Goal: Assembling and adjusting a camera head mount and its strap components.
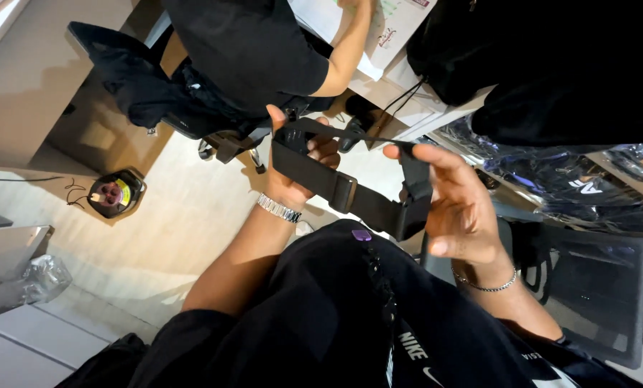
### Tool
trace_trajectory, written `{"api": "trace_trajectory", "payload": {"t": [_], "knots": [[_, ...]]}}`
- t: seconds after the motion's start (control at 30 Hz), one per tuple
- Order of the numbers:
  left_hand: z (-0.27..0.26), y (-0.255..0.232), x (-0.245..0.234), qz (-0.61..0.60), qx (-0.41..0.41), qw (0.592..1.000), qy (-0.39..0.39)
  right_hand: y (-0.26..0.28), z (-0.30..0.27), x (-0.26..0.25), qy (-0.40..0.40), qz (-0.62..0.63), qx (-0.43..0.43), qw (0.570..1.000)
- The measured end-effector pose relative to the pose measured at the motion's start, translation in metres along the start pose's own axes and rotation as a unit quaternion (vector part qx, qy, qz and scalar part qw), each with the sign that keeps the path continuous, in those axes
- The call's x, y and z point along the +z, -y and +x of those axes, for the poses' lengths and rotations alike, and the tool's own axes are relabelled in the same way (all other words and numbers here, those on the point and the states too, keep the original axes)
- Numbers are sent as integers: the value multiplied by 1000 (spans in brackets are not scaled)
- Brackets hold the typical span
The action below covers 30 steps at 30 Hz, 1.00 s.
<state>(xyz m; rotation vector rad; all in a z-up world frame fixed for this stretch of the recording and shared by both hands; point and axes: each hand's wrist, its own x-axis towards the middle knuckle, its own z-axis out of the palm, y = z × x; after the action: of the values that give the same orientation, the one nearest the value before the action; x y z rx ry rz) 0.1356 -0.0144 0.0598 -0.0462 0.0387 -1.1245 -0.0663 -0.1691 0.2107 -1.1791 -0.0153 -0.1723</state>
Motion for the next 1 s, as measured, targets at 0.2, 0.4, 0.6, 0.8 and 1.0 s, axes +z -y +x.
{"api": "trace_trajectory", "payload": {"t": [0.2, 0.4, 0.6, 0.8, 1.0], "knots": [[-10, -5, 15, -39, -18, 998, 50, -20, 12, -19, -6, 58, -31, 998], [-13, -7, 26, 12, 15, 998, 54, -27, 21, -21, -35, 135, -28, 990], [-20, -10, 24, 62, 45, 996, -43, -49, 10, -57, -48, 121, 21, 991], [-26, -12, 26, 150, 72, 986, 21, -51, 17, -64, -63, 74, 26, 995], [-44, -16, 84, 427, 184, 885, -4, -76, 12, -92, -33, 60, 79, 995]]}}
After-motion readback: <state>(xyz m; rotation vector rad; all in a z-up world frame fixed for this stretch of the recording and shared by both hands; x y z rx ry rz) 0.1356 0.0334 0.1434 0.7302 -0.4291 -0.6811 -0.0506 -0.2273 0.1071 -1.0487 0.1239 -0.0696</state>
